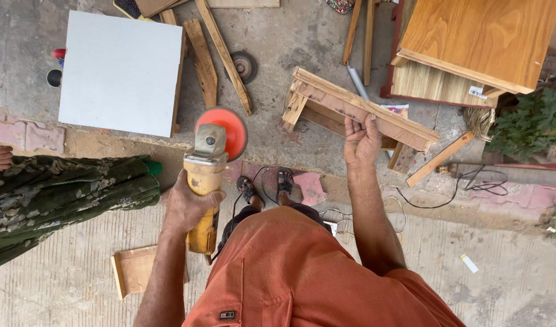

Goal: The person uses an angle grinder to sand the surfaces and edges of a small wooden stool frame, holding the stool steady with the other hand and repositioning it to reach different sides. A second person nearby moves boards and a white panel aside as the sanding continues.

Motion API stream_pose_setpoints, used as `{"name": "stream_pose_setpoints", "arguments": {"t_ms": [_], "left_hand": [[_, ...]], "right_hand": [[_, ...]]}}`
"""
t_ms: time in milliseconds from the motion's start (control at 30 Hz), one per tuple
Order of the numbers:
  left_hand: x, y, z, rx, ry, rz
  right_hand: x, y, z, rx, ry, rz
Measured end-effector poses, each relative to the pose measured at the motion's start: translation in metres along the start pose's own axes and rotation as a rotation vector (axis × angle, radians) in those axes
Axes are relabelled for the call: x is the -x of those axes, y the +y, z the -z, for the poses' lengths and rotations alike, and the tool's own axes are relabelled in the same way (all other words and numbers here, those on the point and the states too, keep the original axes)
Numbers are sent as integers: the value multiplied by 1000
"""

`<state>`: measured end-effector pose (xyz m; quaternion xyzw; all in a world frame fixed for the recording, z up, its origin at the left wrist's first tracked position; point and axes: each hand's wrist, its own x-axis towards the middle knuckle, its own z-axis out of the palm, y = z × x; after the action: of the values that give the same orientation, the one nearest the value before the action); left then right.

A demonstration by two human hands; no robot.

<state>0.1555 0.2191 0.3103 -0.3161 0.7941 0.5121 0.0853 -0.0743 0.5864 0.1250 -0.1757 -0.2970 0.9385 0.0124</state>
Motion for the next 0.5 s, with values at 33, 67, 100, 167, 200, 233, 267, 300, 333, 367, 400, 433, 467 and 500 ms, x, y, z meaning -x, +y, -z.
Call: {"name": "stream_pose_setpoints", "arguments": {"t_ms": [33, 67, 100, 167, 200, 233, 267, 300, 333, 367, 400, 433, 467, 500], "left_hand": [[4, -12, 6, 28, -4, 59], [5, -23, 12, 59, -4, 115], [6, -33, 18, 90, -2, 170], [13, -54, 29, 173, 14, 28], [11, -61, 35, 210, 21, -46], [7, -69, 39, 169, 25, 10], [8, -76, 42, 131, 30, 87], [13, -83, 45, 102, 57, 178], [17, -88, 50, 124, 71, 208], [20, -91, 54, 141, 86, 234], [21, -91, 56, 156, 92, 243], [20, -90, 59, 157, 121, 227], [21, -88, 57, 162, 145, 213], [30, -85, 54, 167, 160, 218]], "right_hand": [[-4, 3, -7, -3, -10, 6], [-9, 7, -14, -7, -26, 13], [-12, 13, -21, -1, -29, 7], [-18, 29, -36, 2, -35, 2], [-20, 37, -45, 18, -64, 35], [-22, 45, -54, 40, -85, 63], [-22, 53, -61, 74, -100, 74], [-25, 58, -70, 73, -100, 80], [-32, 65, -83, 64, -115, 69], [-35, 72, -93, 104, -183, 78], [-43, 74, -104, 137, -253, 107], [-58, 80, -120, 133, -278, 99], [-71, 82, -133, 135, -300, 94], [-77, 83, -139, 150, -310, 80]]}}
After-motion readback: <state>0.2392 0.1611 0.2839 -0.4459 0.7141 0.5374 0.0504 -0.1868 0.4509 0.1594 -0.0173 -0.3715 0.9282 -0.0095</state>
